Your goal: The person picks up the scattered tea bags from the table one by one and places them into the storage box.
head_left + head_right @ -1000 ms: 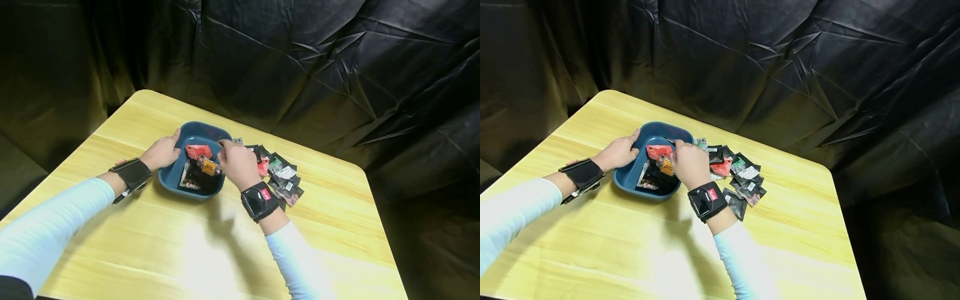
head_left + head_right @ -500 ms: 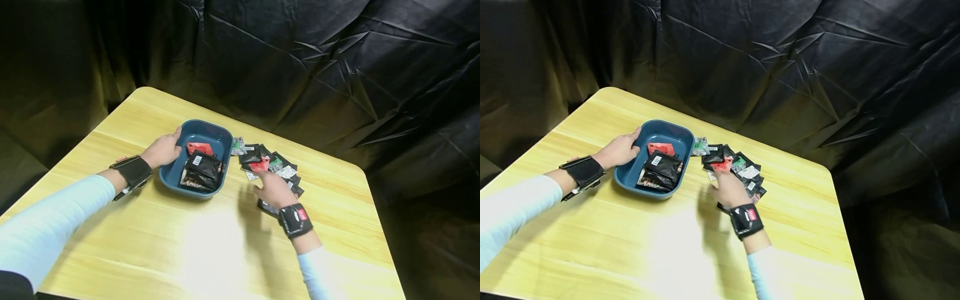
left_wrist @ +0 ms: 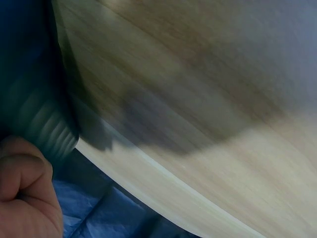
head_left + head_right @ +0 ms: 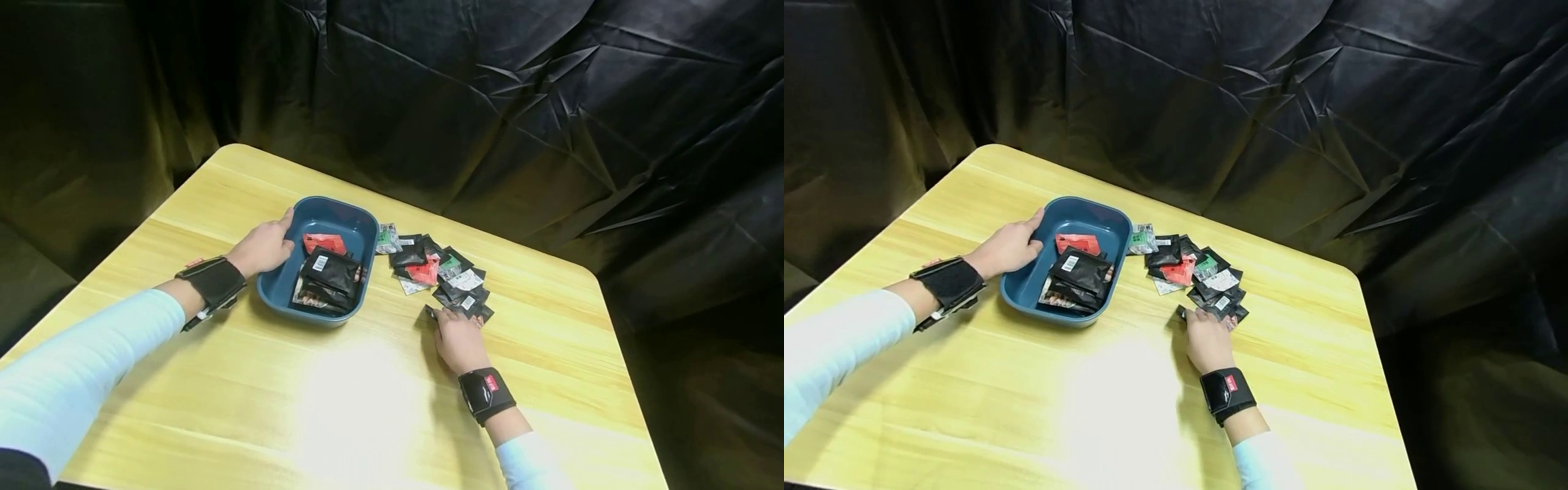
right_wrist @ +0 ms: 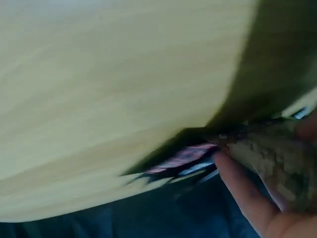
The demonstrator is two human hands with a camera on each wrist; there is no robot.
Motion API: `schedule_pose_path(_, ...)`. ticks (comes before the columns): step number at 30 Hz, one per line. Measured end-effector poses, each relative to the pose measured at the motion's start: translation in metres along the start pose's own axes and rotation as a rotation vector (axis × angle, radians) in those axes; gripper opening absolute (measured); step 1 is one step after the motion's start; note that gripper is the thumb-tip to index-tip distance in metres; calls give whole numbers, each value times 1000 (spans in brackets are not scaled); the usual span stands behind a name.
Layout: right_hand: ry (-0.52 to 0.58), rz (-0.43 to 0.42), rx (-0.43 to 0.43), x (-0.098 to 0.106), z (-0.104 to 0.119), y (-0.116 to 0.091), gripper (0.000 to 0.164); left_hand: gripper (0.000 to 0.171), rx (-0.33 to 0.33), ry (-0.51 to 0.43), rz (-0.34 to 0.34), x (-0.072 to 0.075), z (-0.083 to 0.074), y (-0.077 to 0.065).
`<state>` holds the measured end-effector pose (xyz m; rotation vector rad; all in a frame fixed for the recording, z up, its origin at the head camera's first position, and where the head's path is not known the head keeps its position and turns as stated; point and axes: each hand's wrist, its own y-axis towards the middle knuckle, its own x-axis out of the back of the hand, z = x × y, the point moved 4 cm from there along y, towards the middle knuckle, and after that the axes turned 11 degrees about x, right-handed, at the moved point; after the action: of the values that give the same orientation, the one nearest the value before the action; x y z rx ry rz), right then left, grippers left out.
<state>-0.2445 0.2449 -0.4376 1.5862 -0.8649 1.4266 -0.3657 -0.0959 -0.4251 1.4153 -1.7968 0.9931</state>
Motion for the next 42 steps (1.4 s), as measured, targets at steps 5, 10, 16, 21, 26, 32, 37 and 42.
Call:
schedule_pose_path(5, 95, -187, 10, 42, 25, 34, 33, 71, -9, 7, -21, 2, -1, 0)
schedule_pose_path(10, 105, -276, 124, 82, 66, 80, 37, 71, 2, 8, -12, 0, 0, 1)
schedule_pose_path(16, 82, -232, 216, 96, 107, 115, 36, 71, 7, -3, -11, -3, 1, 2)
schedule_pose_path(21, 140, -44, 264, 83, 121, 124, 59, 70, -9, 2, -31, -2, 1, 1)
schedule_pose_path(26, 204, 40, 134, 69, 86, 114, 63, 71, -16, 2, -34, -1, 1, 1)
schedule_pose_path(32, 189, -26, -244, 45, -20, 75, 53, 71, -2, -4, -21, -1, 0, 1)
schedule_pose_path(37, 171, 103, -379, 16, -74, 41, 71, 72, 2, -8, -9, -1, 0, 1)
schedule_pose_path(42, 159, 174, -383, -3, -90, 40, 92, 72, -17, -5, -21, -2, 0, 2)
